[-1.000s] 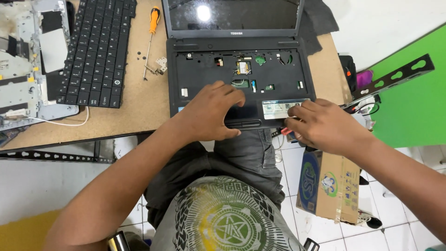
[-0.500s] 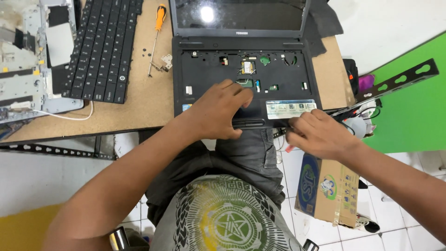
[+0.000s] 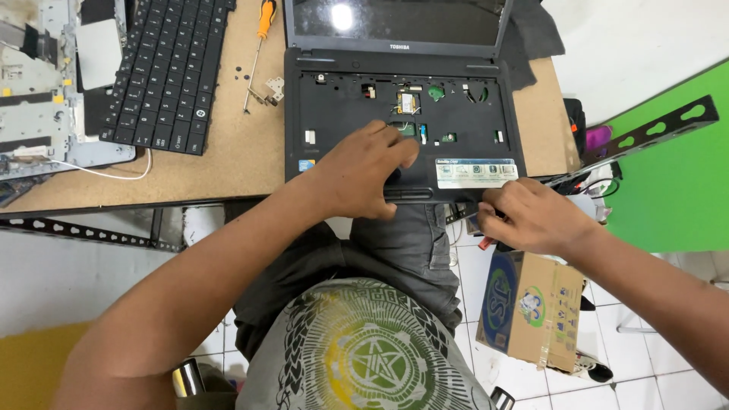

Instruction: Disassembling a laptop computer to access internal components using a screwdriver and prying tools

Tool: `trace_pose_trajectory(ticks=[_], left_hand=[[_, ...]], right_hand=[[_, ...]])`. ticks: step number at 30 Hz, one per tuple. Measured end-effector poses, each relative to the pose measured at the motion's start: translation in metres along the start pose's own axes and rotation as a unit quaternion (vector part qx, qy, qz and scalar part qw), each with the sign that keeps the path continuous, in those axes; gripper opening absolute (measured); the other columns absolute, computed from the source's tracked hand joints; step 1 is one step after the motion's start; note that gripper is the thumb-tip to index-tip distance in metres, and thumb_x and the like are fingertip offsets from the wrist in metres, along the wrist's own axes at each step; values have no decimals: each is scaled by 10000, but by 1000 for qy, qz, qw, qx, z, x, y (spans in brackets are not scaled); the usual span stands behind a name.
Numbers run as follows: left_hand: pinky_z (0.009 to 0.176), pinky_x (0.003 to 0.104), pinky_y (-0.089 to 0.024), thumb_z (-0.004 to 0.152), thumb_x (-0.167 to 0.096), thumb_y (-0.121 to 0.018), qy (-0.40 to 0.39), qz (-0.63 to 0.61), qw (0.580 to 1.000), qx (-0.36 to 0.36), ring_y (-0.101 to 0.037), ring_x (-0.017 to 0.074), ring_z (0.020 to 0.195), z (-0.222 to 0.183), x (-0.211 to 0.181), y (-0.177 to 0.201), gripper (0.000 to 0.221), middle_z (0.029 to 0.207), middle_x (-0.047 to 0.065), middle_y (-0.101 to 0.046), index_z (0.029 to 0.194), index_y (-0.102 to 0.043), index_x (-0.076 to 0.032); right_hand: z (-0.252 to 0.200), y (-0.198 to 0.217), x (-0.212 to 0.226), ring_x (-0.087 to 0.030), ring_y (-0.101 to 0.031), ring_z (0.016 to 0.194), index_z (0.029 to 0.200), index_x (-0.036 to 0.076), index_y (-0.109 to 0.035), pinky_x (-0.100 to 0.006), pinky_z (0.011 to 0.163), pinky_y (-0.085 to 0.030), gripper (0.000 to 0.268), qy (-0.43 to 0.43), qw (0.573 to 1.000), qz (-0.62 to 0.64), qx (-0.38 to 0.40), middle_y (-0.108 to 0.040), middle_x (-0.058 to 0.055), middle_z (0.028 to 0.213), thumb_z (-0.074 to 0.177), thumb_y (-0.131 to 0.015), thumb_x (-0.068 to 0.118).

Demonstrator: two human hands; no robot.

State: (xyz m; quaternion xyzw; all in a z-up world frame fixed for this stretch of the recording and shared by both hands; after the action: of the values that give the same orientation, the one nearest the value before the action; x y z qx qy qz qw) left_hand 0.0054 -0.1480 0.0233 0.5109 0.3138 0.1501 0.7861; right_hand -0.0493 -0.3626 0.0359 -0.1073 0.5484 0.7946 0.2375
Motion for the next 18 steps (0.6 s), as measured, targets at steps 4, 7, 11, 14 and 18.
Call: trace_pose_trajectory(ticks=[4, 7, 11, 14, 18], left_hand=[[846, 451, -453, 508, -322, -808, -10, -5, 1000, -19, -549, 353, 959, -3, -1, 1, 608, 987, 170, -578, 997, -508, -123], [875, 496, -434, 529, -335, -784, 11, 15, 1000, 16, -546, 370, 998, 1, -6, 4, 635, 1025, 181, -586, 1063, -522, -112], [977, 598, -310, 574, -375, -788, 58, 81, 989, 110, -535, 397, 1079, 14, -17, 8, 813, 1137, 221, -562, 1253, -436, -97], [934, 620, -319, 594, -481, -783, 58, 103, 989, 87, -570, 398, 1033, 35, -29, -4, 840, 1108, 221, -574, 1254, -437, -93], [896, 571, -403, 698, -460, -740, -1, 55, 998, -9, -576, 408, 1042, 58, -39, -42, 705, 1075, 230, -590, 1226, -502, -57]], right_hand=[[3, 6, -3, -243, -489, 631, 848, 123, -476, -346, 570, -438, 131, -8, 1000, -17, 10, -506, -101, 863, 924, -552, 197], [19, 14, 0, -227, -475, 602, 897, 104, -512, -341, 552, -401, 88, -11, 999, -46, 7, -558, -124, 901, 949, -482, 168], [12, 6, 0, -255, -468, 591, 874, 91, -529, -353, 547, -393, 103, -9, 1000, -16, -13, -577, -152, 897, 950, -479, 138], [-9, -5, 1, -266, -460, 578, 855, 96, -521, -365, 532, -382, 96, -6, 1000, 6, -29, -562, -159, 881, 941, -496, 130], [-13, 0, 3, -282, -443, 546, 821, 73, -539, -362, 507, -393, 91, -15, 997, 40, -57, -539, -173, 827, 912, -537, 67]])
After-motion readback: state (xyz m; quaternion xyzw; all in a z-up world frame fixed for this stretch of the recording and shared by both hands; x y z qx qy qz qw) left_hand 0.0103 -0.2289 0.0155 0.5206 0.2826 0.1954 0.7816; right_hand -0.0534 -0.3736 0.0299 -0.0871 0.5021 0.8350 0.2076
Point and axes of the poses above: each hand's wrist, its own z-axis towards the middle knuckle, its own y-axis out of the back of the hand, x = y × z, the point moved 5 cm from there along z, towards the middle knuckle
